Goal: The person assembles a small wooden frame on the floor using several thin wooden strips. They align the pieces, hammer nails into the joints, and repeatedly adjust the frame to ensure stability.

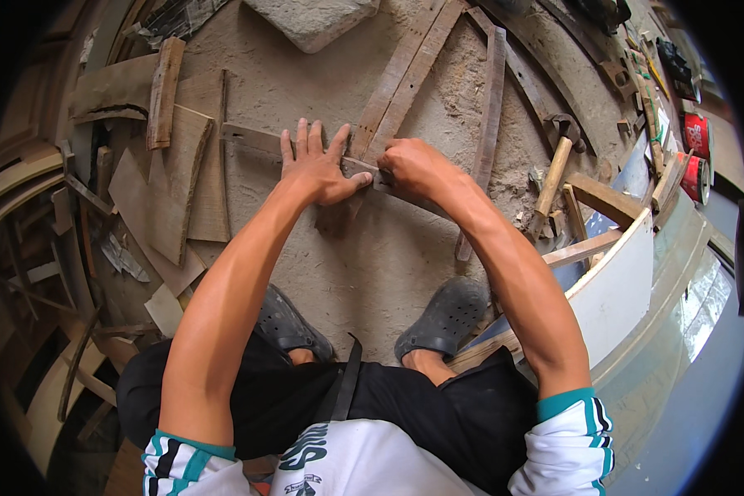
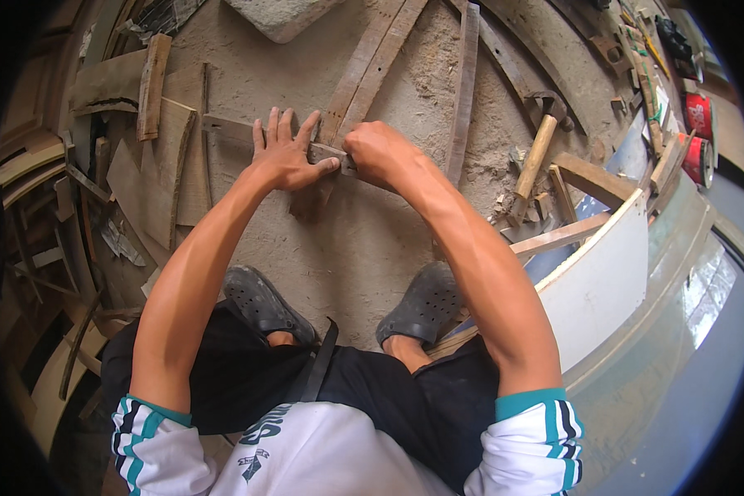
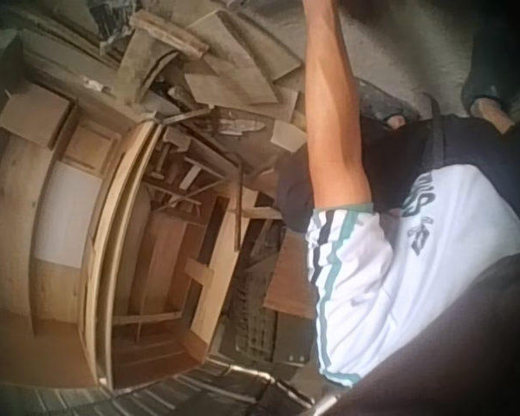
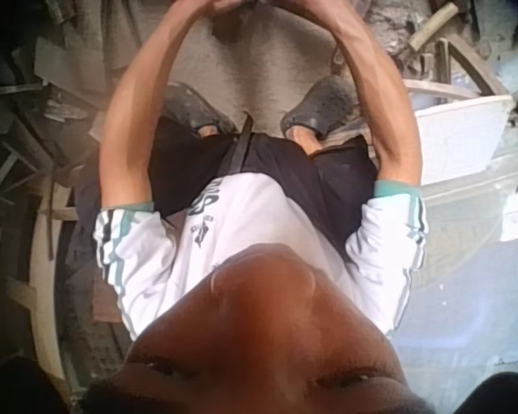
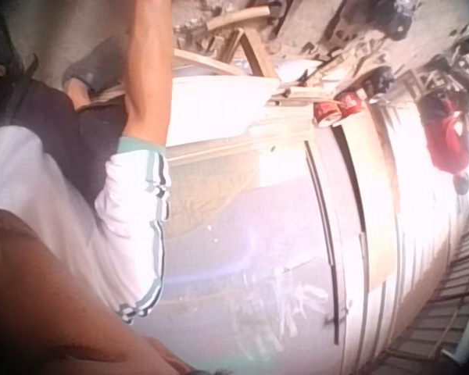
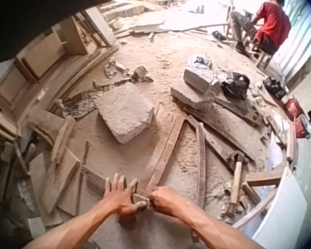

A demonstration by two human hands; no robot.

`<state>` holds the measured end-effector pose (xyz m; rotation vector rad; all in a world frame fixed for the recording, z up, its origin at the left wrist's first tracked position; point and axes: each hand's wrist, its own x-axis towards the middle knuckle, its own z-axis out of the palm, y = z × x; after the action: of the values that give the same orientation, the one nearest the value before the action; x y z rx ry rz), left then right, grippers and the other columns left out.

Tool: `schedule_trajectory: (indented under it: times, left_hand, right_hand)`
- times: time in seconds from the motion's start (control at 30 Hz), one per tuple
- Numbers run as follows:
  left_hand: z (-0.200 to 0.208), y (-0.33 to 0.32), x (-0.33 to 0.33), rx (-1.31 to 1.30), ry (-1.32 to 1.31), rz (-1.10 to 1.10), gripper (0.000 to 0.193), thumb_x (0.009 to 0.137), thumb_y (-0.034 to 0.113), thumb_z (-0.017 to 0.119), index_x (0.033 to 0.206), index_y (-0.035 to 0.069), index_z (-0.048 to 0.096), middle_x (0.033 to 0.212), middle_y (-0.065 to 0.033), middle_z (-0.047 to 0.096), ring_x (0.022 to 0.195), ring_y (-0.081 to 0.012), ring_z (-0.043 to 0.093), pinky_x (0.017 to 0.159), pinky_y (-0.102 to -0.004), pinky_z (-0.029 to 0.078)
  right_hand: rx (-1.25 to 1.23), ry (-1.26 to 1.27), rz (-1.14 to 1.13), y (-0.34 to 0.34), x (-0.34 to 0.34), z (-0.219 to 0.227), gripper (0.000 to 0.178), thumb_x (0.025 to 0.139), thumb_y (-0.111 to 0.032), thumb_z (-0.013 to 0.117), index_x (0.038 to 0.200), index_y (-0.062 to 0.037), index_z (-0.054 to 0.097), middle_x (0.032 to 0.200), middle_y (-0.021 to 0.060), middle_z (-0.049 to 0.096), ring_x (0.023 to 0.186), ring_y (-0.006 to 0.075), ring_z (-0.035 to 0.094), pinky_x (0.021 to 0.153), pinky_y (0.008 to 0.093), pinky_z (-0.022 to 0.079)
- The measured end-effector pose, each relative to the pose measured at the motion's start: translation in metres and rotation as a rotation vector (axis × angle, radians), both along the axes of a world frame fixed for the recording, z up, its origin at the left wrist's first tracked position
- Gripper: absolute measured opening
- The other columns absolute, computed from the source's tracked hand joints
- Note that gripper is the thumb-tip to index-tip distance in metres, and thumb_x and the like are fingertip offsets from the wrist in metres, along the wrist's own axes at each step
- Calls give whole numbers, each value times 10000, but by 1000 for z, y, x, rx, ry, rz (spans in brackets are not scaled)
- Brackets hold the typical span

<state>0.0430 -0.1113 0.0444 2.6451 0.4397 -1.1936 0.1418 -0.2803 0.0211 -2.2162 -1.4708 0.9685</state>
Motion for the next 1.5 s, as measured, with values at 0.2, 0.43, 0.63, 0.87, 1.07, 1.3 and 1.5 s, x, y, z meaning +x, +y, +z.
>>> schedule_trajectory:
  times: [0.2, 0.43, 0.63, 0.87, 1.07, 1.3, 1.5]
  left_hand:
    - [0, -1, -2, 3, -8, 5, 1058, 798, 795, 501, 1594, 242, 78, 1624, -247, 65, 1509, -395, -92, 1174, -579, -93]
    - [-4, 1, -2, -18, -38, 11, 1061, 790, 787, 519, 1594, 245, 89, 1623, -247, 74, 1509, -397, -89, 1170, -580, -101]
    - [-2, 0, -1, -20, -18, 22, 1058, 790, 782, 526, 1594, 246, 93, 1625, -244, 72, 1510, -396, -88, 1170, -578, -104]
    - [1, 0, -3, -13, -32, 25, 1009, 817, 725, 531, 1593, 229, 120, 1634, -221, 69, 1516, -378, -73, 1180, -566, -101]
    - [-1, 1, -7, -26, -76, 17, 998, 811, 739, 526, 1590, 248, 141, 1628, -234, 81, 1514, -392, -55, 1176, -580, -91]
    - [2, 8, 13, -45, -5, 19, 1153, 703, 843, 581, 1594, 289, 102, 1624, -256, 56, 1509, -418, 35, 1164, -631, 51]
    - [-4, 12, 19, -31, -39, -33, 1260, 643, 850, 633, 1594, 285, 32, 1630, -243, 5, 1513, -404, -43, 1151, -658, 0]
  right_hand:
    - [-2, 7, -91, -23, 2, -13, 131, 750, -64, 643, 867, -23, 685, 905, 189, 664, 859, 389, 658, 760, 460, 540]
    - [121, -26, -181, 19, -10, -2, 110, 751, -67, 675, 849, -26, 700, 880, 212, 680, 866, 401, 668, 755, 472, 542]
    - [112, -32, -159, 19, -10, -2, 99, 756, -80, 669, 818, -18, 716, 870, 229, 686, 861, 406, 675, 746, 474, 549]
    - [144, -55, -39, 11, -9, -7, 115, 757, -74, 637, 795, 1, 716, 857, 242, 682, 849, 411, 677, 742, 462, 554]
    - [-139, -6, -93, -49, 8, -18, 135, 796, -31, 608, 896, 8, 689, 922, 229, 661, 893, 410, 651, 769, 458, 534]
    - [238, -160, -412, -38, -35, 31, 80, 864, -50, 597, 853, 26, 573, 839, 253, 617, 820, 445, 609, 724, 529, 479]
    - [170, -95, -667, -27, -101, 22, 109, 934, -92, 560, 936, 17, 568, 881, 247, 639, 841, 450, 619, 735, 523, 484]
